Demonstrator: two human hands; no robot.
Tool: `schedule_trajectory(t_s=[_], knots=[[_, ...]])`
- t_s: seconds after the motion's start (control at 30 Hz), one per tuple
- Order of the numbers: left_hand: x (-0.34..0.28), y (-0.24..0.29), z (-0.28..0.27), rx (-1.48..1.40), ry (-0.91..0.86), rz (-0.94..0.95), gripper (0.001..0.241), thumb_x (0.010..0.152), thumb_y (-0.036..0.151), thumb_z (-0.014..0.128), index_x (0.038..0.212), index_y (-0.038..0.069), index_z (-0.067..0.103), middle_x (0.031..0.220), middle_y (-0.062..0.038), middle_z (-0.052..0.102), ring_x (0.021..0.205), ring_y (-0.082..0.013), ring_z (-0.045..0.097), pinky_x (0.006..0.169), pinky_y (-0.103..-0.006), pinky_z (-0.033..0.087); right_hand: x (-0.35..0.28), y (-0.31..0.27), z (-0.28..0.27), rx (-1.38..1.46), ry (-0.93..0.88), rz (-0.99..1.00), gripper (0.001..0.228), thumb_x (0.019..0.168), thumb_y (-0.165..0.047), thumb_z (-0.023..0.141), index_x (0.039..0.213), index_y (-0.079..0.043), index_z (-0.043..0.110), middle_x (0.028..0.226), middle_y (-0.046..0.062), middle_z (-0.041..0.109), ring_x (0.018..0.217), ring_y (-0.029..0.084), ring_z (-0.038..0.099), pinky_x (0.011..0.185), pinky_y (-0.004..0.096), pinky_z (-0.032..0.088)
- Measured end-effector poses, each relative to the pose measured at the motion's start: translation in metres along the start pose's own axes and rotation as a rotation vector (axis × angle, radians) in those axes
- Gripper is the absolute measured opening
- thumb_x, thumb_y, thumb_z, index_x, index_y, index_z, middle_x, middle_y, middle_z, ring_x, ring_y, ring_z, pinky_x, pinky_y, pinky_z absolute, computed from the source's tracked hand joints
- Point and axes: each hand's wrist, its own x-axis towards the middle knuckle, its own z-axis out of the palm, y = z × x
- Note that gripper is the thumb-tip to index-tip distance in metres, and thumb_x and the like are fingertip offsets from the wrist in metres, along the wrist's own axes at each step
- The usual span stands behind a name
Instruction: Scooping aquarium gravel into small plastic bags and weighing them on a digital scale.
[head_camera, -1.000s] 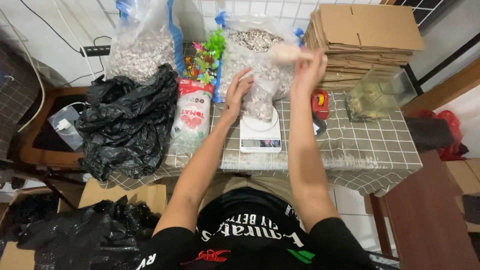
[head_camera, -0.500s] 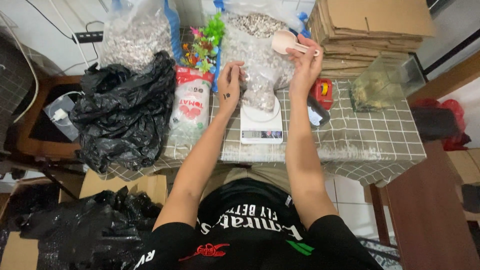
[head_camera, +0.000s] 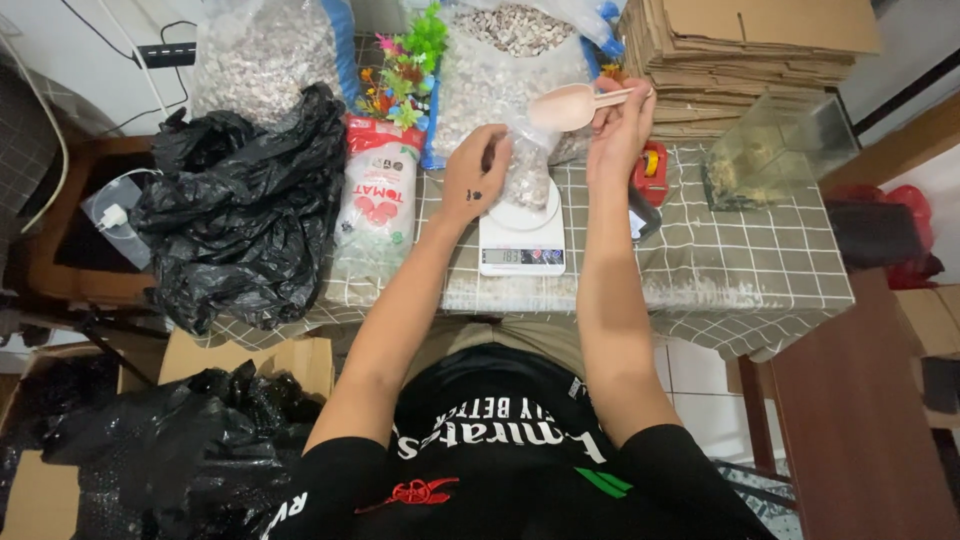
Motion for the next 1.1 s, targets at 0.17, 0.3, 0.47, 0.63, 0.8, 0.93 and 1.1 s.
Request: schedule_trajectory(t_s=[0.17, 0.3, 0.47, 0.63, 0.8, 0.93, 1.1], knots=[[0.003, 0.002, -0.001, -0.127, -0.094, -0.102, 0.036, 0.105, 0.035, 0.05, 0.124, 0.01, 0.069, 0.106, -0.003, 0.075, 0.085, -0.0139, 0.067, 0.075, -0.0286, 0.048, -0.008, -0.014, 0.012, -0.052, -0.019, 0.005, 0.028, 0.105, -0.035, 0.049, 0.101, -0.009, 0.056, 0.077, 0.014, 0.07, 0.043, 0.008, 0.036, 0.041, 0.02, 0.025], [0.002, -0.006, 0.001, -0.378, -0.194, -0.127, 0.04, 0.107, 0.022, 0.05, 0.146, 0.02, 0.055, 0.14, -0.011, 0.066, 0.134, -0.0263, 0.062, 0.109, -0.0412, 0.052, -0.016, -0.027, 0.025, -0.132, 0.001, -0.012, 0.032, 0.104, -0.038, 0.048, 0.102, -0.008, 0.06, 0.07, 0.01, 0.065, 0.039, 0.005, 0.03, 0.035, 0.019, 0.017], [0.0, 0.025, -0.013, -0.221, -0.271, -0.05, 0.08, 0.091, 0.052, 0.073, 0.156, 0.019, 0.038, 0.139, -0.015, 0.062, 0.126, -0.0276, 0.061, 0.107, -0.0416, 0.049, -0.027, -0.033, 0.039, -0.329, -0.074, -0.034, 0.032, 0.104, -0.042, 0.049, 0.108, -0.013, 0.062, 0.07, 0.006, 0.063, 0.058, 0.011, 0.056, 0.048, 0.021, 0.029], [-0.001, 0.023, -0.006, -0.041, -0.393, 0.076, 0.115, 0.077, 0.07, 0.08, 0.161, 0.015, 0.024, 0.149, -0.018, 0.055, 0.135, -0.0354, 0.058, 0.107, -0.0457, 0.045, -0.031, -0.033, 0.043, -0.388, -0.178, -0.127, 0.031, 0.106, -0.038, 0.05, 0.108, -0.011, 0.064, 0.061, 0.007, 0.059, 0.054, 0.012, 0.054, 0.054, 0.024, 0.037], [-0.002, 0.023, -0.009, -0.108, -0.421, 0.008, 0.115, 0.075, 0.063, 0.085, 0.161, 0.019, 0.024, 0.156, -0.017, 0.048, 0.137, -0.0358, 0.055, 0.109, -0.0457, 0.047, -0.028, -0.027, 0.04, -0.379, -0.213, 0.031, 0.031, 0.104, -0.04, 0.053, 0.105, -0.01, 0.061, 0.06, 0.004, 0.059, 0.054, 0.013, 0.056, 0.06, 0.026, 0.045], [-0.001, 0.018, -0.007, -0.141, -0.42, -0.021, 0.113, 0.074, 0.059, 0.088, 0.161, 0.02, 0.027, 0.161, -0.014, 0.042, 0.142, -0.0328, 0.05, 0.114, -0.044, 0.043, -0.028, -0.022, 0.038, -0.322, -0.225, 0.208, 0.023, 0.105, -0.034, 0.054, 0.097, -0.012, 0.053, 0.066, 0.006, 0.061, 0.057, 0.014, 0.059, 0.056, 0.025, 0.046], [0.001, 0.023, -0.011, -0.166, -0.414, 0.019, 0.1, 0.084, 0.052, 0.084, 0.16, 0.019, 0.029, 0.157, -0.014, 0.045, 0.14, -0.0315, 0.051, 0.114, -0.0438, 0.044, -0.026, -0.016, 0.033, -0.226, -0.065, 0.362, 0.018, 0.104, -0.027, 0.057, 0.095, -0.012, 0.051, 0.07, 0.008, 0.068, 0.043, 0.009, 0.047, 0.04, 0.02, 0.029]])
